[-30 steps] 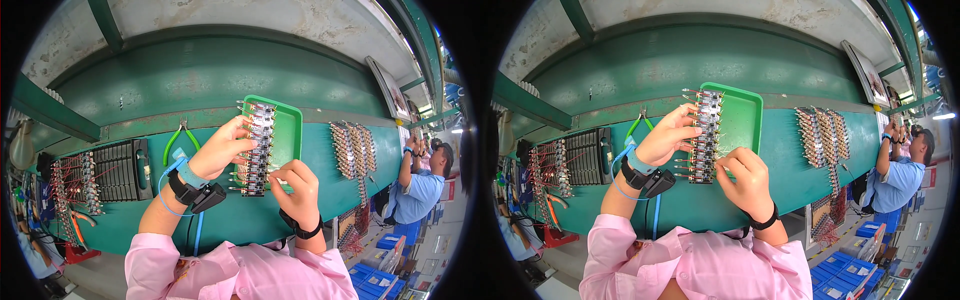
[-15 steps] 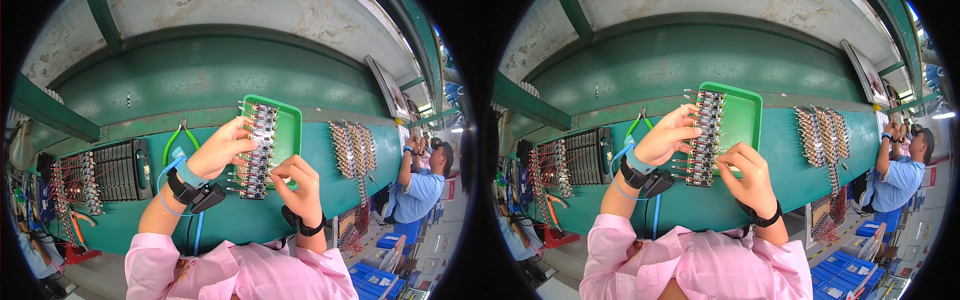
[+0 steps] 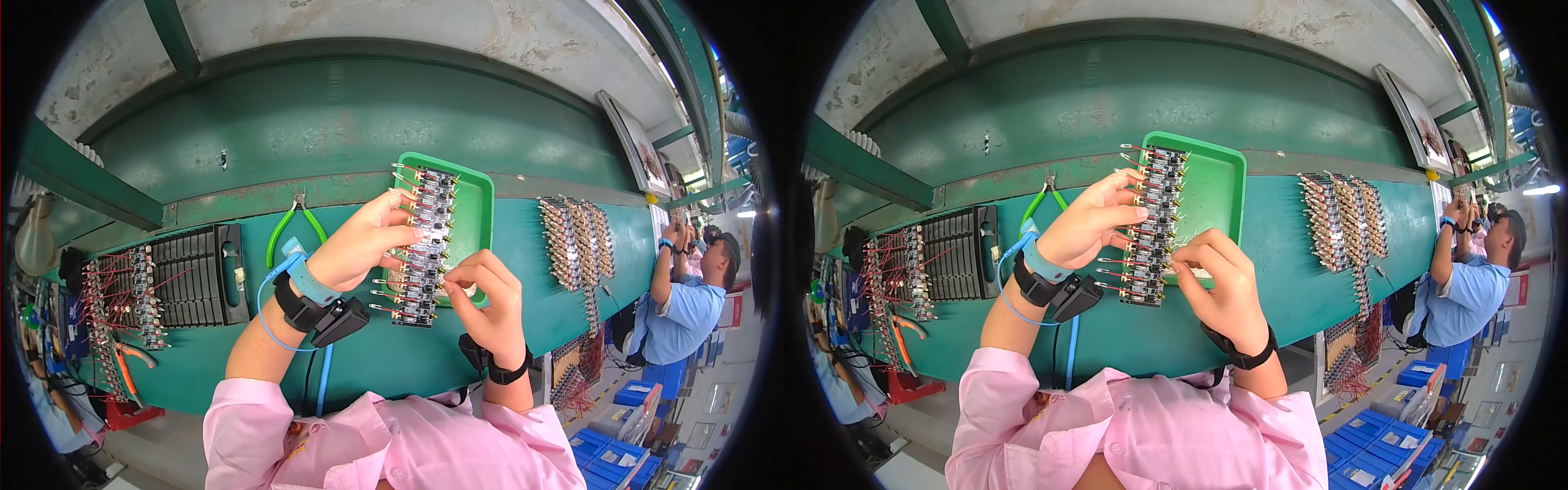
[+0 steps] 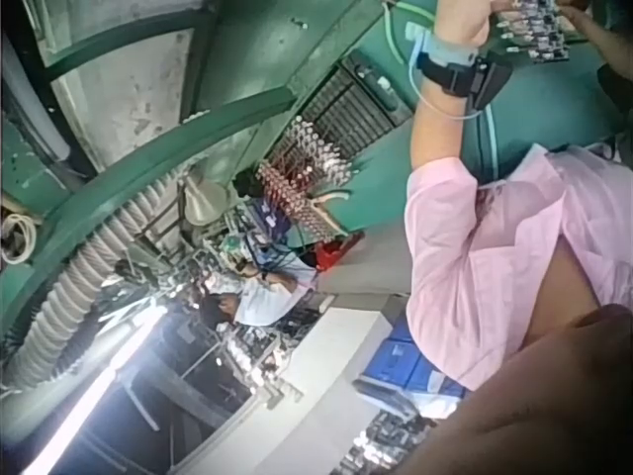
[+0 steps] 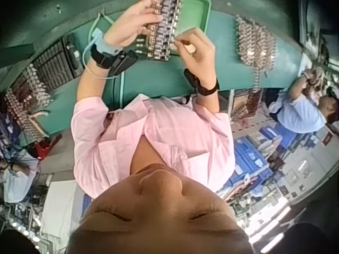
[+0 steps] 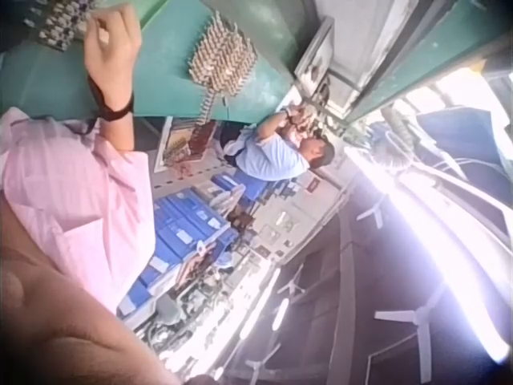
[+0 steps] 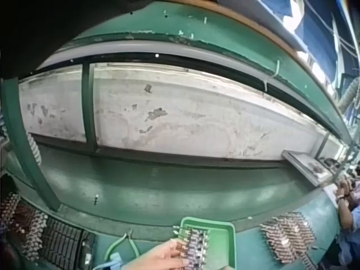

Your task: Manual assembly of electrical component strips by inserting metal pins into the housings.

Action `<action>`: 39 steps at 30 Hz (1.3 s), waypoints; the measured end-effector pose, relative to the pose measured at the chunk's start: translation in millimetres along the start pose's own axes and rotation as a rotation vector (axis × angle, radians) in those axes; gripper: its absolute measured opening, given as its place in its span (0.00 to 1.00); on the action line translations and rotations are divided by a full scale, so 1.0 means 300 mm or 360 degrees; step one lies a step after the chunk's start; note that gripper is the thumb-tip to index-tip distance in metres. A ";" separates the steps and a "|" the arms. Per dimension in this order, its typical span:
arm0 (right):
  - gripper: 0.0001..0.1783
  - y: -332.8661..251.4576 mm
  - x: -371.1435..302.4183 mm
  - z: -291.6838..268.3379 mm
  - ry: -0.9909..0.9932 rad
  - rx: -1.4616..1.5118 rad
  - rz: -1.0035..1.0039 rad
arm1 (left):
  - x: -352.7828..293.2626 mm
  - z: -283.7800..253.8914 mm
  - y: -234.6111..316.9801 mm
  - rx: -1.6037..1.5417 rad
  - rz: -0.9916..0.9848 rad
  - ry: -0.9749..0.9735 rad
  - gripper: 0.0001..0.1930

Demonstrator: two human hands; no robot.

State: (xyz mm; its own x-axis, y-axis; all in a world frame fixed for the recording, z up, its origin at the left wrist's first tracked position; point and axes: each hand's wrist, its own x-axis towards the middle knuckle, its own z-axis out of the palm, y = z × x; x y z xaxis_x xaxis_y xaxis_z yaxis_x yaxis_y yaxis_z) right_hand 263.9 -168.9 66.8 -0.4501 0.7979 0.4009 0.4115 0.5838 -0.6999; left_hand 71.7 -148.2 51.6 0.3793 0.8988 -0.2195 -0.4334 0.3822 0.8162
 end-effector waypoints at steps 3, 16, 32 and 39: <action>0.08 0.003 0.000 0.004 0.0017 -0.0028 -0.0015 | 0.001 0.000 -0.002 -0.0003 0.0000 -0.0010 0.17; 0.09 0.021 -0.036 -0.006 0.0085 0.0497 0.0260 | 0.009 -0.013 -0.005 0.0013 0.0054 0.0064 0.16; 0.13 0.019 -0.048 0.003 0.0006 0.0321 0.0088 | 0.001 -0.007 0.008 -0.0017 0.0080 0.0077 0.15; 0.13 0.015 -0.046 0.003 0.0024 0.0293 0.0063 | 0.001 -0.008 0.006 -0.0002 0.0075 0.0083 0.15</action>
State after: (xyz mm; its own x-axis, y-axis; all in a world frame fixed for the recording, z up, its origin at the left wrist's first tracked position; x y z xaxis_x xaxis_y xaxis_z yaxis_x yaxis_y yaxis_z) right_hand 271.5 -177.5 57.6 -0.4240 0.8227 0.3787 0.2763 0.5157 -0.8110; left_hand 69.0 -146.6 51.8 0.3153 0.9257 -0.2087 -0.4507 0.3397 0.8255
